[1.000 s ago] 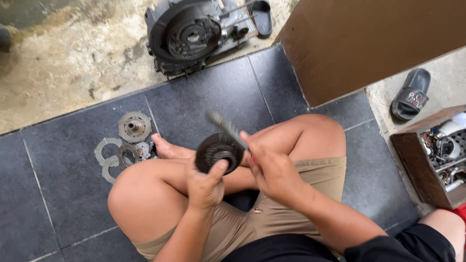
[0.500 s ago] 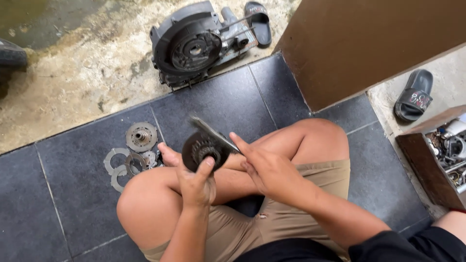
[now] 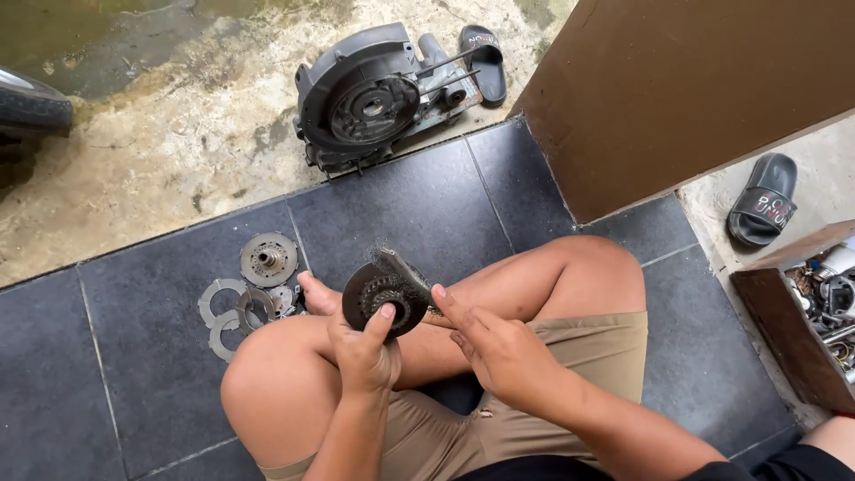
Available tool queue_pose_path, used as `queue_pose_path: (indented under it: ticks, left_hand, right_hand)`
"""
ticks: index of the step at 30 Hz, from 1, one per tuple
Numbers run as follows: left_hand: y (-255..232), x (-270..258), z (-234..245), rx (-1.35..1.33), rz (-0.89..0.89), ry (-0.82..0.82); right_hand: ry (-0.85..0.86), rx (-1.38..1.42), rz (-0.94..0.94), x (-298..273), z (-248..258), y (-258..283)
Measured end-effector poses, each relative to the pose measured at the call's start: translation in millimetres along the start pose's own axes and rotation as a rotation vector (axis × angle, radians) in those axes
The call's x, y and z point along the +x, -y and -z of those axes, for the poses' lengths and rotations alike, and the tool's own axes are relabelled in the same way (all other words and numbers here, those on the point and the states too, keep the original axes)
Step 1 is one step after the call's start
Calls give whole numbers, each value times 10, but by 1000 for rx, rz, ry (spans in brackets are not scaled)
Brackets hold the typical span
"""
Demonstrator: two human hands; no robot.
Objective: A person sits on the floor and uses a wire brush to scrub grime and rust off a circular metal motorcycle component.
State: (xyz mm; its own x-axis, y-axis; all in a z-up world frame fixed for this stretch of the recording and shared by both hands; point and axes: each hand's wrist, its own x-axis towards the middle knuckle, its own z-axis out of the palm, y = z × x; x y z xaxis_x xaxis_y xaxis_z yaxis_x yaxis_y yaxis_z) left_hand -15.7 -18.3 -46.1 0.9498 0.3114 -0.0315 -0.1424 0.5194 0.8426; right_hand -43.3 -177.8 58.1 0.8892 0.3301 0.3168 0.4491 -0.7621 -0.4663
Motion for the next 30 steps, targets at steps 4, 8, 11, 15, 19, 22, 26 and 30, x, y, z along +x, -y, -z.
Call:
queue_pose_path:
  ticks: [4, 8, 11, 15, 19, 22, 26, 30]
  left_hand:
    - [-89, 38, -37, 63, -34, 97]
    - [-111, -26, -28, -34, 56, 51]
    - [-108, 14, -6, 22, -77, 17]
    - [-299, 29, -93, 46, -14, 79]
    - [-596, 155, -114, 80, -106, 139]
    - [-359, 61, -74, 124, -42, 139]
    - [-412, 144, -6, 178, -85, 175]
    - [-424, 189, -23, 211, -27, 157]
  right_hand:
    - [-56, 50, -11, 187, 126, 38]
    - [-37, 44, -22, 124, 85, 66]
    - [38, 156, -59, 53, 49, 48]
    - [36, 153, -43, 78, 66, 37]
    - [66, 213, -96, -48, -16, 78]
    - [53, 168, -76, 9, 56, 3]
    - [31, 221, -93, 21, 43, 23]
    - [85, 194, -112, 3, 29, 19]
